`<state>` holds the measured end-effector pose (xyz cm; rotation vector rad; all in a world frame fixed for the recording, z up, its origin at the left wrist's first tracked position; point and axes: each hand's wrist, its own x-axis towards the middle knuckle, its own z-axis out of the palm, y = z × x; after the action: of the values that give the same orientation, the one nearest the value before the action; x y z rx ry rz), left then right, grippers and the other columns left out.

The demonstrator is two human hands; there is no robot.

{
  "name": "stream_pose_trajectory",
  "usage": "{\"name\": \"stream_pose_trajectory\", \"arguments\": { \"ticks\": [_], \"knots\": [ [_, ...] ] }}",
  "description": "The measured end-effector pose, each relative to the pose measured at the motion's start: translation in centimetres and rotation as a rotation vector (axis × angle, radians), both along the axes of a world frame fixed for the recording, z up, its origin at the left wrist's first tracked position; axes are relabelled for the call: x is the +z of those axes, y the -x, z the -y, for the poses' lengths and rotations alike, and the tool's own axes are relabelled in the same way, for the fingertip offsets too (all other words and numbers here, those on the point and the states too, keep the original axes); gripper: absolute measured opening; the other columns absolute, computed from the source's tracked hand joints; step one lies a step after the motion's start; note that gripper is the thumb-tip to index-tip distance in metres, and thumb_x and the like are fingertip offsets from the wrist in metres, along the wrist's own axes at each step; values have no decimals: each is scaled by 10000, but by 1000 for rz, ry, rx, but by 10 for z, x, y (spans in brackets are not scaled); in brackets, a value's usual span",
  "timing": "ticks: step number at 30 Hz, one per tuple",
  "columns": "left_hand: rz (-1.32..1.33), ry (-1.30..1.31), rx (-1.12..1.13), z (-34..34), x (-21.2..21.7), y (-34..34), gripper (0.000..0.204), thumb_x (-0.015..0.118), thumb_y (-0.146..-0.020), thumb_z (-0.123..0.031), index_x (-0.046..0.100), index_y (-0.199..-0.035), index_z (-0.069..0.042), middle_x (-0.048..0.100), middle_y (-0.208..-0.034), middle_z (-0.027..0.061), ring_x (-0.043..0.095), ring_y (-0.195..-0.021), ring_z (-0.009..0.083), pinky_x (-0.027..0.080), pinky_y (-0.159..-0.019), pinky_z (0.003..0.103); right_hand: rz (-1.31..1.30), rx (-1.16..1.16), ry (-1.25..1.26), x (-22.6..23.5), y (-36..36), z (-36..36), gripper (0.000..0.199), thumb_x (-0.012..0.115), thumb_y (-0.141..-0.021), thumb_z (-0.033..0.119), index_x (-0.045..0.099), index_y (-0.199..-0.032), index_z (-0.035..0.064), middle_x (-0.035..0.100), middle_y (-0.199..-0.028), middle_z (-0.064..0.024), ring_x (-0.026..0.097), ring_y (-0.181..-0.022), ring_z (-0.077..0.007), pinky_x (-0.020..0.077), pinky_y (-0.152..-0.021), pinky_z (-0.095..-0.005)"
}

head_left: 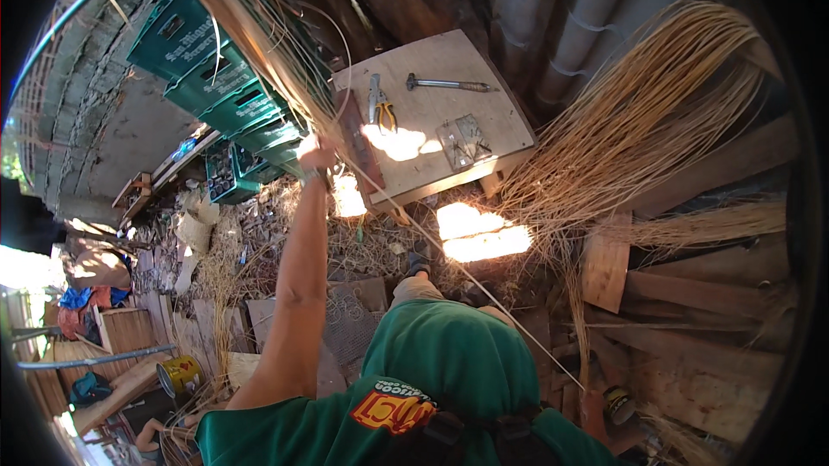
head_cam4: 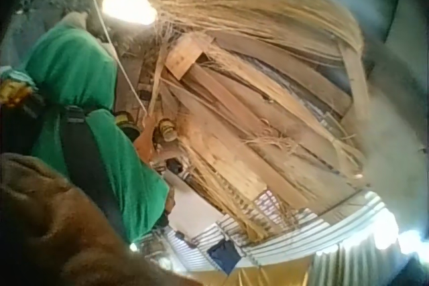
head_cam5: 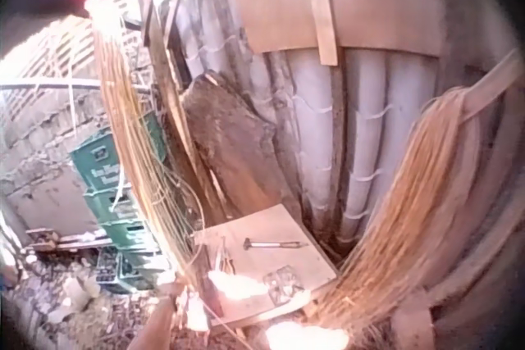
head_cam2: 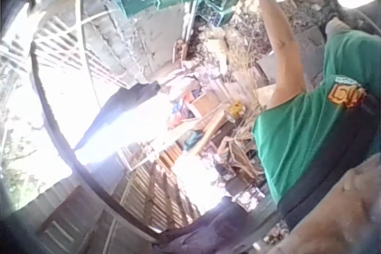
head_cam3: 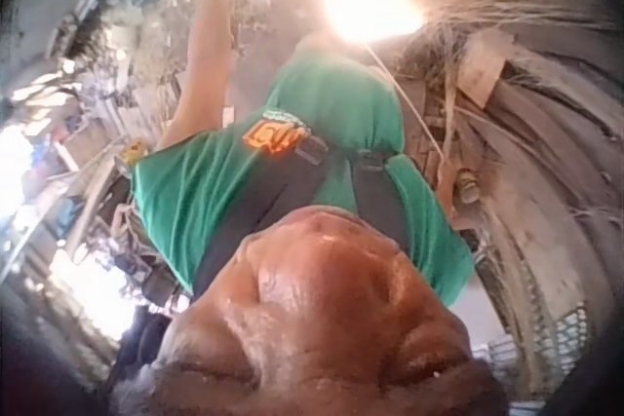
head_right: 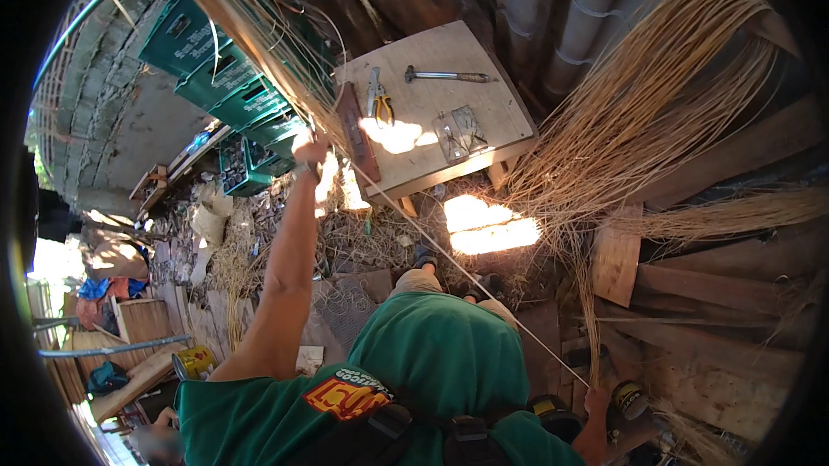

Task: Picking and splitting thin bamboo strips from a bundle in a workshop.

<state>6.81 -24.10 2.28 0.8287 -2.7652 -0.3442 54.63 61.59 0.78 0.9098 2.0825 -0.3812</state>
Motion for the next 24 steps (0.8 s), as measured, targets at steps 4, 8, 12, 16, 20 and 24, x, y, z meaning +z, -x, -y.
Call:
{"name": "stream_pose_trajectory", "arguments": {
  "ticks": [4,8,12,16,20,24],
  "knots": [
    [145,31,-146,-5,111,27,359,483,-821,-382,703,-759,-105,680,-786,130,652,-742,324,520,-698,414,-56,221,-236,-24,-21,-31,391,448,-944,279,623,-968,-70,628,-914,-249,606,-836,-396,464,-748,-493],
    [39,134,-122,12,60,-35,349,549,-783,-391,685,-785,-70,670,-773,172,653,-722,310,506,-669,398,-176,68,-185,-35,40,-10,378,424,-940,265,608,-908,-63,612,-867,-229,586,-780,-356,444,-714,-463],
    [550,476,-429,18,-81,-210,311,565,-887,-364,660,-967,-79,679,-947,103,653,-820,298,514,-700,440,-376,93,187,-12,170,91,327,446,-927,259,549,-853,-42,549,-748,-155,546,-703,-268,429,-655,-386],
    [1166,-242,-373,-105,-182,-359,336,458,-909,-299,711,-959,-84,682,-877,156,649,-793,302,518,-735,414,-444,113,511,-5,247,166,300,475,-915,267,600,-814,14,582,-717,-56,546,-665,-158,439,-619,-322],
    [1089,-428,-687,-136,-232,-513,427,582,-809,-431,701,-1019,-78,664,-1077,164,648,-963,317,511,-811,422,-847,623,603,-30,312,209,159,550,-844,183,634,-825,50,600,-697,-84,573,-624,-189,460,-582,-315],
    [1090,-445,-602,-146,-216,-506,426,587,-806,-431,702,-1016,-78,666,-1073,161,649,-960,313,511,-810,419,-1069,932,469,-43,347,221,114,569,-831,132,650,-829,51,626,-668,-39,590,-638,-98,429,-527,-272]
  ]
}}
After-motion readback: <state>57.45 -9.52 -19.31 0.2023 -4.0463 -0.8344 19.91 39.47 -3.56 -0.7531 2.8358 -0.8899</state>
